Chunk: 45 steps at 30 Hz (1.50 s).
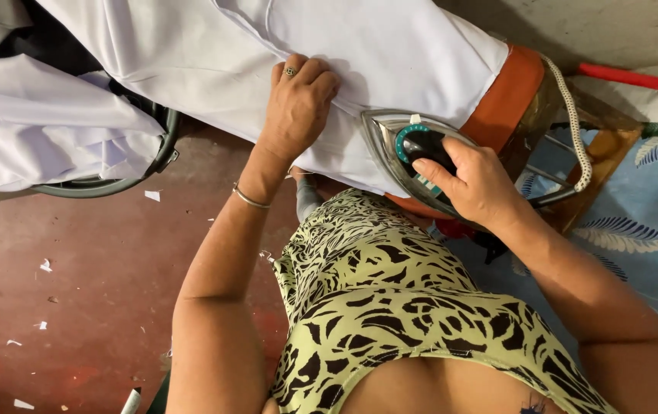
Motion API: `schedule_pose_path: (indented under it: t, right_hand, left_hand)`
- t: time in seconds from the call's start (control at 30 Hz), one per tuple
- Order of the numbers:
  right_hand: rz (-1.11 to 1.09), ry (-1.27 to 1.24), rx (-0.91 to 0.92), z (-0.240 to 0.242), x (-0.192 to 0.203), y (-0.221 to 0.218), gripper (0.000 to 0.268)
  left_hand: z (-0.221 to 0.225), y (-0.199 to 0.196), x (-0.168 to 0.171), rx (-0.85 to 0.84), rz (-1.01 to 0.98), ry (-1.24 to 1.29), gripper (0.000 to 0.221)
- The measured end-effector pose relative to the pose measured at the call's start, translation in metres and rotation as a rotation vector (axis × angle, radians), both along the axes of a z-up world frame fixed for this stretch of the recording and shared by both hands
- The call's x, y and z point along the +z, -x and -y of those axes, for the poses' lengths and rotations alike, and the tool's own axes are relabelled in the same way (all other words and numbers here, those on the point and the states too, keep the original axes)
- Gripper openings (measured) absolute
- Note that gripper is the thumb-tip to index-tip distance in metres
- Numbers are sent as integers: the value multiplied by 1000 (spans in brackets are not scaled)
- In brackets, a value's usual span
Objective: The person is ironing a white garment on a pressing table, smoothing the fabric with one hand while using the iron with the other.
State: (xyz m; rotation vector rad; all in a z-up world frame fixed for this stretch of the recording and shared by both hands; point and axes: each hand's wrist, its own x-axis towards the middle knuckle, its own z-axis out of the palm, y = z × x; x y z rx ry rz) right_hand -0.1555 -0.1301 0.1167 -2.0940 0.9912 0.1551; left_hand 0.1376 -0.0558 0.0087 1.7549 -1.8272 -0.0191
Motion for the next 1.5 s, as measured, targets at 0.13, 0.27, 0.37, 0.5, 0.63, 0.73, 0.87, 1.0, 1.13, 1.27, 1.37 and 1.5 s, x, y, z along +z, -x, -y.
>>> schedule_pose_path:
  t: [0.13, 0.27, 0.37, 0.5, 0.63, 0.73, 0.87, 1.0, 1.13, 1.27, 1.37, 1.5]
  right_hand:
    - [-12, 11, 7, -3, 0, 5, 45]
    - [-12, -5, 1, -7, -1, 8, 47]
    - [-11, 9, -5, -7, -1, 7, 47]
    - [-2, 54, 5, -8, -4, 9, 49]
    - [8, 24, -3, -8, 2, 5, 46]
    - [-2, 33, -15, -8, 2, 6, 48]
    - [21, 20, -19, -8, 5, 2, 42]
    - [16, 12, -31, -8, 3, 5, 42]
    - [19, 20, -24, -8, 2, 6, 43]
    - [17, 6, -33, -8, 4, 4, 41]
    - [14, 7, -30, -8, 2, 7, 42]
    - [49, -31, -33, -4, 2, 8, 42]
  left_hand:
    - [4, 5, -3, 49, 45, 6, 11]
    - [2, 13, 6, 130, 167, 103, 4]
    - [1, 18, 5, 158, 226, 158, 12]
    - [-3, 19, -2, 85, 220, 162, 15]
    - [-8, 20, 10, 60, 127, 212, 16]
    - [-12, 21, 6, 31, 53, 212, 15]
    - [-18, 23, 4, 2, 27, 223, 13]
    - [-31, 25, 2, -59, 90, 182, 22]
    - [-40, 22, -5, -79, 170, 121, 29]
    - [-44, 14, -6, -138, 243, 2, 34]
    - [-47, 8, -8, -171, 266, -31, 37]
    - [-51, 7, -7, -177, 314, -189, 49]
